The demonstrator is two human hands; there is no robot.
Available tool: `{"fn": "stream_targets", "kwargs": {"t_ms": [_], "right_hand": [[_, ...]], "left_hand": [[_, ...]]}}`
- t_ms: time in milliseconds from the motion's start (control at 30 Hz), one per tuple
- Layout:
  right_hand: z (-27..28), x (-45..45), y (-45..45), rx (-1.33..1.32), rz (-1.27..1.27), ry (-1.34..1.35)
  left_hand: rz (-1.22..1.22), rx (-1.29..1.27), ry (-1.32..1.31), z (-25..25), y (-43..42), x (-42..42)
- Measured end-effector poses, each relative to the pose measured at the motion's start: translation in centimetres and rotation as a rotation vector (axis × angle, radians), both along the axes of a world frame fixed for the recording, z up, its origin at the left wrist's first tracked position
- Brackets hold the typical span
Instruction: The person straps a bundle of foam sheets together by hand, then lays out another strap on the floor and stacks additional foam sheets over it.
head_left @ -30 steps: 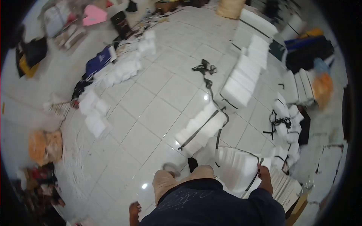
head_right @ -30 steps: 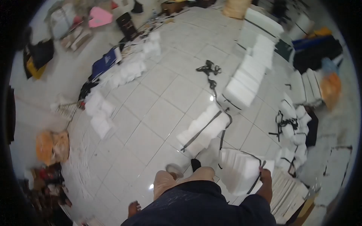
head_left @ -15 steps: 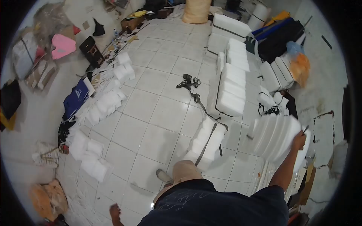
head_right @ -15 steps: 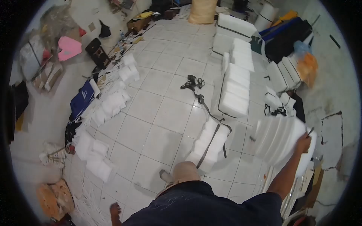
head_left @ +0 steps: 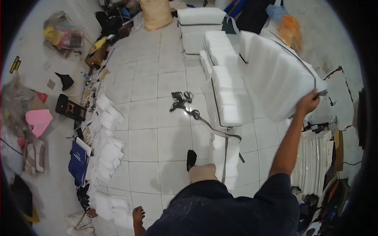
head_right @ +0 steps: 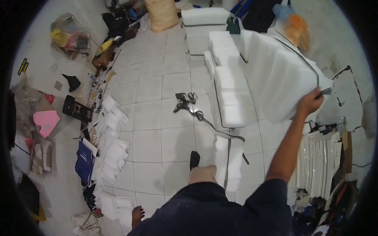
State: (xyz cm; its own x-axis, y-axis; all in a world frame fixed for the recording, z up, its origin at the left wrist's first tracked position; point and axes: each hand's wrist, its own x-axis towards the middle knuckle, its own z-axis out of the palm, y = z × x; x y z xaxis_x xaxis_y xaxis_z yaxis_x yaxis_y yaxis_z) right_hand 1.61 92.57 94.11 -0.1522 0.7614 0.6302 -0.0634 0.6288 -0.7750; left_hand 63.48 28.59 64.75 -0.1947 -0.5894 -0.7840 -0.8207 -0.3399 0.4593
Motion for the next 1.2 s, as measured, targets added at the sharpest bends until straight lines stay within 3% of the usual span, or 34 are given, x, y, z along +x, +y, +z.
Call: {"fn": "stream_targets", "kwargs": {"t_ms": [67,133,167,267,300,333,400,433,467,533,600,667,733,767,833,867,967,1033,1100,1167,1200], "right_hand": [[-6.9,-2.6,-1.3,-0.034,-0.004,-0.055],[-14.7,-3.8,-3.1,-0.074,0.154,-0.155],[-18.9,-4.0,-4.2,-0.048,0.174,-0.302],[-31.7,-2.9,-5.9,0.081,0.364,-0.747],[-32.1,-2.6,-7.6,0.060,0.353,-0.704],[-32.2,-1.9,-9.3,0.030,0.329,-0.669],[-32.3,-2.2,-10.4,-0.073,0.324,-0.617],[-32.1,-2.1,-10.6,-0.123,0.361,-0.543],[-31.5,-1.9,-10.9,-0.040,0.367,-0.659],[-31.8,-2.3,-10.7,0.012,0.330,-0.739],[-31.7,-2.6,-10.7,-0.076,0.333,-0.700],[-31.3,-2.0,-11.5,-0.192,0.308,-0.671],[-30.0,-1.6,-12.1,-0.363,0.314,-0.650],[-30.2,-1.1,-12.6,-0.419,0.284,-0.652],[-32.0,0.1,-13.3,-0.523,0.243,-0.609],[-32.8,1.6,-14.1,-0.540,0.194,-0.615],[-32.8,5.6,-17.6,-0.629,0.116,-0.749],[-34.2,10.2,-21.3,-0.652,-0.001,-0.916],[-37.7,15.7,-26.1,-0.765,-0.087,-1.120],[-40.2,21.0,-32.0,-0.815,-0.046,-1.142],[-38.1,21.5,-35.4,-0.995,-0.151,-1.183]], "left_hand": [[-0.053,0.138,-0.084,1.2,1.5,-4.8],[-0.099,0.148,-0.046,3.7,2.8,-9.1],[-0.395,0.019,0.023,3.7,2.7,-9.0],[-0.241,0.200,-0.147,5.0,0.5,-11.8],[-0.125,0.176,-0.103,2.0,-1.2,-9.5],[-0.164,0.157,-0.132,1.3,-3.3,-8.0],[-0.418,0.091,-0.107,2.4,-8.6,-8.4],[-0.245,0.083,-0.184,3.2,-9.8,-10.1],[-0.277,0.078,-0.200,3.6,-11.4,-11.3],[0.014,-0.049,-0.136,3.1,-13.4,-14.3],[0.000,-0.024,-0.138,3.8,-15.5,-18.4],[-1.663,-0.385,-0.133,2.5,-20.3,-22.9],[-0.828,0.022,-0.205,-0.6,-23.6,-28.9],[-0.889,0.020,-0.221,-0.6,-25.0,-32.4],[-0.710,0.151,-0.204,-1.6,-25.7,-40.8],[-0.687,0.107,-0.253,2.1,-22.7,-46.3],[-0.990,0.045,-0.192,3.0,-23.0,-59.8],[-1.045,0.038,-0.188,1.6,-23.9,-68.6],[-1.139,-0.045,-0.189,2.1,-22.9,-76.3],[-1.291,-0.076,-0.156,0.8,-21.8,-84.7],[-1.367,-0.086,-0.152,-0.2,-21.7,-88.3]]}}
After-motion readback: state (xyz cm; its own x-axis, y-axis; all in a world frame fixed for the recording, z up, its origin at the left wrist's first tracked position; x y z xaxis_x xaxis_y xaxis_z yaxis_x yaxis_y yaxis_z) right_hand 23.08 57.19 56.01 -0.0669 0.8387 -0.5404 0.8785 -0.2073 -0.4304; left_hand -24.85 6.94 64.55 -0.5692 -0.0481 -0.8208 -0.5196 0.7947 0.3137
